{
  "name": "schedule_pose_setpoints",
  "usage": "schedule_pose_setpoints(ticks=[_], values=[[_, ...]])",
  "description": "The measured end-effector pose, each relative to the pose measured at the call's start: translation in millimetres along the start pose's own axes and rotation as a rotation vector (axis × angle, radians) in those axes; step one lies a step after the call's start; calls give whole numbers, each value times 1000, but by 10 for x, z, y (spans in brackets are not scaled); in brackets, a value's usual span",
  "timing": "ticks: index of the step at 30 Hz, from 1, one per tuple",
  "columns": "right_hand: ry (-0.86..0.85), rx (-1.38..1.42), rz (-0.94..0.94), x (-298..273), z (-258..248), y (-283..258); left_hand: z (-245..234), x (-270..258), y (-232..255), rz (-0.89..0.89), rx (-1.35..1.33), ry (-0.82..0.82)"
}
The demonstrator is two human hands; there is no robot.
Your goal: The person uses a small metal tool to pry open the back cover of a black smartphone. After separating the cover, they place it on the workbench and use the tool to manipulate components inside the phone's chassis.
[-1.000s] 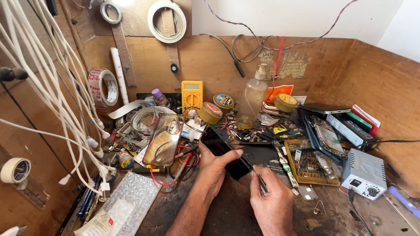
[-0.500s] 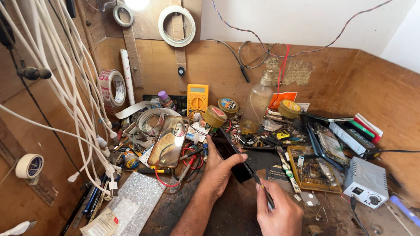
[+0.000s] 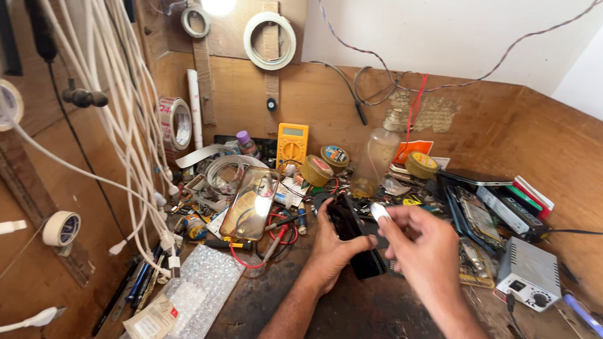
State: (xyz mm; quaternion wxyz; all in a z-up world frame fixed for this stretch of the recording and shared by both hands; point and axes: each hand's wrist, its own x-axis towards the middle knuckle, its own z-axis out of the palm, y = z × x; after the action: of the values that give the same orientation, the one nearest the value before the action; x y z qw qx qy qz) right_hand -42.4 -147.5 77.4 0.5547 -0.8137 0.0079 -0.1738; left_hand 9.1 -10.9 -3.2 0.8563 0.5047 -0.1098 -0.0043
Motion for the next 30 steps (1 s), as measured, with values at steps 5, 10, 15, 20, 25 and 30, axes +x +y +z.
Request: schedule_pose_setpoints(ticks=[5, 10, 15, 20, 25, 30], values=[[-43, -166, -132, 252, 171, -101, 18, -1, -15, 7, 73, -4], [-71, -157, -124, 289, 214, -72, 9, -9, -8, 51, 208, 32], [-47, -269, -198, 282, 189, -87, 6, 1, -4, 25, 197, 19], [0, -386, -249, 241, 211, -133, 16, -4, 3, 47, 212, 29], [43, -463, -367, 188, 243, -182, -5, 0, 9, -45, 247, 24], [47, -653, -346, 157, 300, -220, -10, 24, -46, -38, 277, 45]])
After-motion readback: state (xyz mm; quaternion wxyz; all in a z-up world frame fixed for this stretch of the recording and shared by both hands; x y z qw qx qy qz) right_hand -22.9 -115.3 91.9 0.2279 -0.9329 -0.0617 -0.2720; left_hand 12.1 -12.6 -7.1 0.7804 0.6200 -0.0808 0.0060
